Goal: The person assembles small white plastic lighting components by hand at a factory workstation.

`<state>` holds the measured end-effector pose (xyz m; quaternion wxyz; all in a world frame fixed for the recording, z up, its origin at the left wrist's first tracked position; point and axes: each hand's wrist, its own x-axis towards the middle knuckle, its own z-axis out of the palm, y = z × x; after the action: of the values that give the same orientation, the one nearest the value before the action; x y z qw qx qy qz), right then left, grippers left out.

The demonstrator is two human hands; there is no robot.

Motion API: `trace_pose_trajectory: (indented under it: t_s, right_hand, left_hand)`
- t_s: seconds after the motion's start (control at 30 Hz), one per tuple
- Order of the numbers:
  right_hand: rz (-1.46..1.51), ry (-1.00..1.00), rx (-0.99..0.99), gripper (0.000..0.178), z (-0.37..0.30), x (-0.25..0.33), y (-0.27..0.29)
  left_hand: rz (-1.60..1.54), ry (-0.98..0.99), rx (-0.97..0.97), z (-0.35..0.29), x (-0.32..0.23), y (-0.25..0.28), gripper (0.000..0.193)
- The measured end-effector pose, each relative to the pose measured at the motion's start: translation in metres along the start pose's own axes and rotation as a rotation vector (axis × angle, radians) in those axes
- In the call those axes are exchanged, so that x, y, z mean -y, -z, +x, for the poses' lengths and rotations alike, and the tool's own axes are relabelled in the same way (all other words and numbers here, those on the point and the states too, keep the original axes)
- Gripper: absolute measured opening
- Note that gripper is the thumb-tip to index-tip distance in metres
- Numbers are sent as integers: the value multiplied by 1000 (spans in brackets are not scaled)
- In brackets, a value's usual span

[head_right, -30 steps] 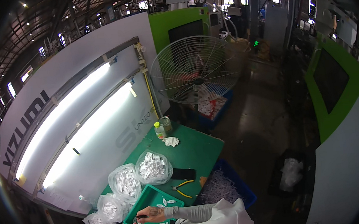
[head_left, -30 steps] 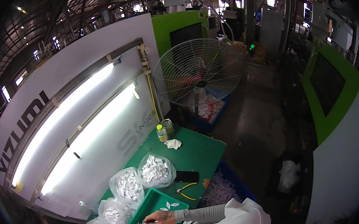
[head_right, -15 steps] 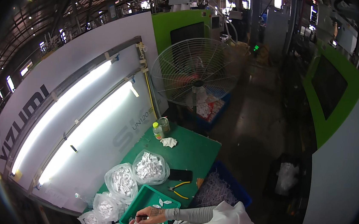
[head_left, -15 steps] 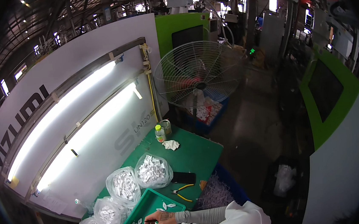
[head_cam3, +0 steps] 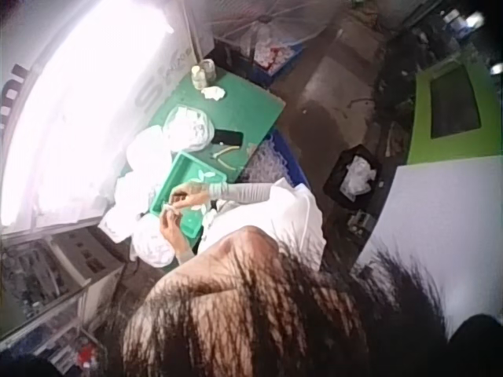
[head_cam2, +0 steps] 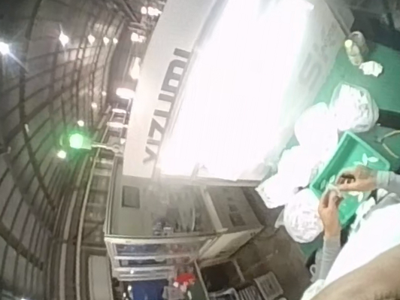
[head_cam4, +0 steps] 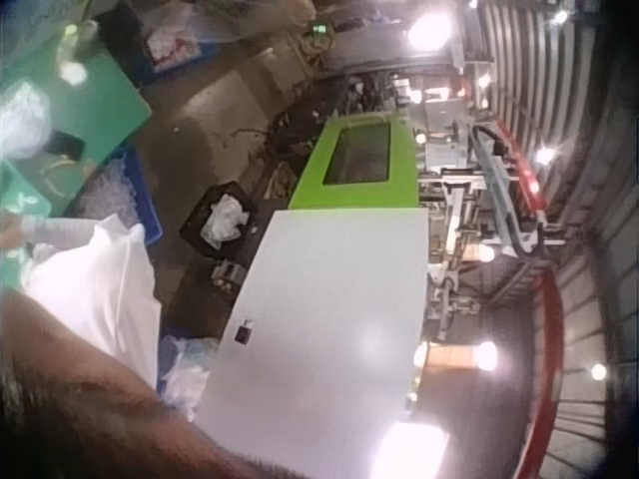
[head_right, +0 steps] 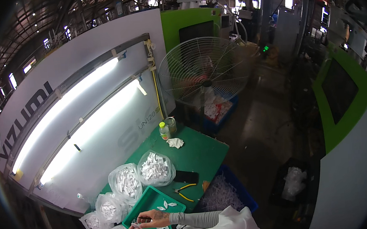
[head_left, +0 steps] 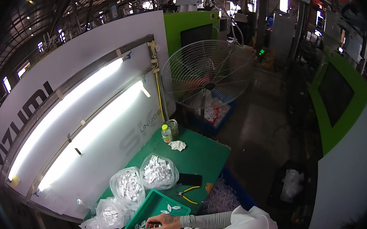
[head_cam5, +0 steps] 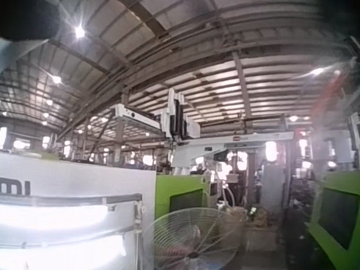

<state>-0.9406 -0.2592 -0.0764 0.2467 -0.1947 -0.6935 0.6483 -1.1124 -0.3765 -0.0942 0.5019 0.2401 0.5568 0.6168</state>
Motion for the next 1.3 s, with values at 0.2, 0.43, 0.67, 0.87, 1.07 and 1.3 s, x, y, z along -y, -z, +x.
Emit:
trace_pose_trajectory:
  t_s: [0.2, 0.43, 0.67, 0.87, 1.07, 1.3]
  right_hand:
    - [76, 56, -64, 43, 6, 16, 7]
    - [192, 33, -140, 42, 4, 62, 24]
    - [304, 23, -54, 40, -3, 65, 12]
    - [489, -30, -59, 42, -1, 76, 12]
    - [210, -5, -113, 41, -3, 74, 7]
    - [-200, 241, -173, 45, 5, 94, 7]
  left_hand:
    - [108, -37, -63, 4, -40, -38, 13]
    - [14, -97, 104, -2, -96, -71, 22]
    - [-110, -52, 120, -24, -97, -62, 22]
    - [-152, -41, 137, -36, -98, -55, 25]
    - [-297, -58, -20, -42, -104, -61, 34]
    - [-241, -38, -80, -44, -114, -57, 14]
